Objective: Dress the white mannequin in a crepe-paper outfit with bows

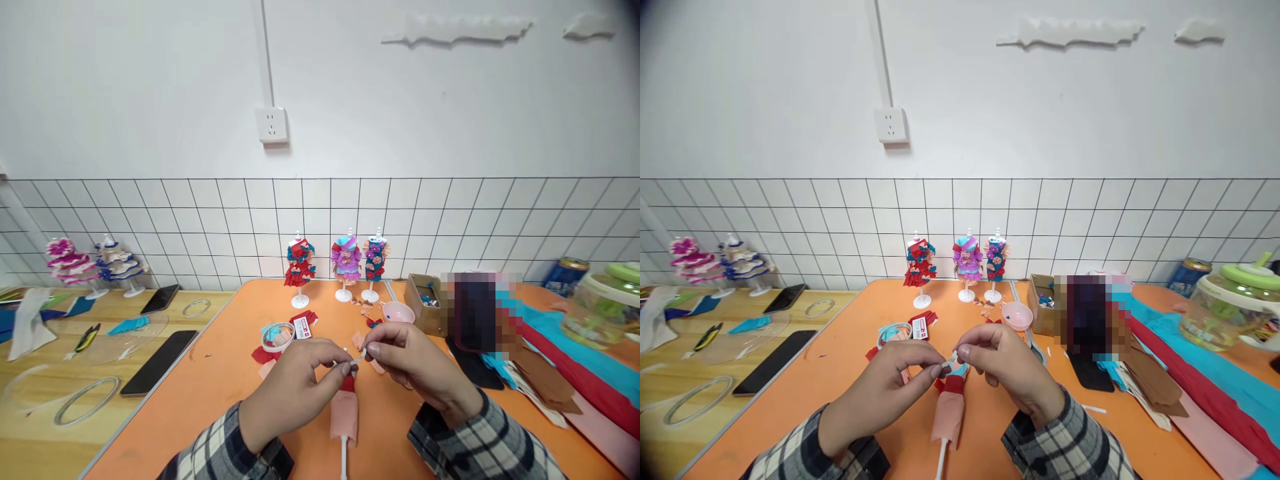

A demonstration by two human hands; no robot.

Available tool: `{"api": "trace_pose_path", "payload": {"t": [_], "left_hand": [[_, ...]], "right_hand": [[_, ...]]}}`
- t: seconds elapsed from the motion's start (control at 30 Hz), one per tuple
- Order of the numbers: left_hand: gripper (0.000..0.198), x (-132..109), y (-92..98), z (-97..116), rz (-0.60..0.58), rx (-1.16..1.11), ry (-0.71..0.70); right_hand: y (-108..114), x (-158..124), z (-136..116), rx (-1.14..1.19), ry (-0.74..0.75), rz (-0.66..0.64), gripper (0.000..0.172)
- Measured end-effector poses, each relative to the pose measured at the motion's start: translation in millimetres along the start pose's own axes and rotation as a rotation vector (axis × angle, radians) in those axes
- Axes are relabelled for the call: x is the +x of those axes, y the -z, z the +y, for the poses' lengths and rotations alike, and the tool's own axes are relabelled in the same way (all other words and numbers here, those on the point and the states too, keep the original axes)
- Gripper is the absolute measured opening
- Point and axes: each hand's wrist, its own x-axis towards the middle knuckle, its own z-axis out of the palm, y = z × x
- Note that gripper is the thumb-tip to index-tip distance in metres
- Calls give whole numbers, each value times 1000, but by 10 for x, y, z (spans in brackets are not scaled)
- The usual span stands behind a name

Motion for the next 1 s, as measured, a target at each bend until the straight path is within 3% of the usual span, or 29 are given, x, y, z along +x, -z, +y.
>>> {"api": "trace_pose_path", "payload": {"t": [0.3,0.5,0.7,0.8,0.87,0.93,1.0], "left_hand": [[24,43,16,-83,-7,-3,30],[25,48,5,-78,10,-54,44],[25,72,-11,-83,6,-91,83],[26,94,-12,-172,29,-143,111],[26,111,-13,-240,109,-192,181],[25,123,-23,-274,208,-230,245],[26,122,-48,-255,205,-269,258]], "right_hand": [[-27,8,-29,-60,-3,141,40],[-54,54,51,91,-51,-14,48],[-103,85,115,58,-86,45,40],[-92,102,104,-34,-5,160,38],[-76,105,94,-158,105,294,34],[-74,95,98,-363,249,454,27],[-103,75,126,-607,413,558,21]]}}
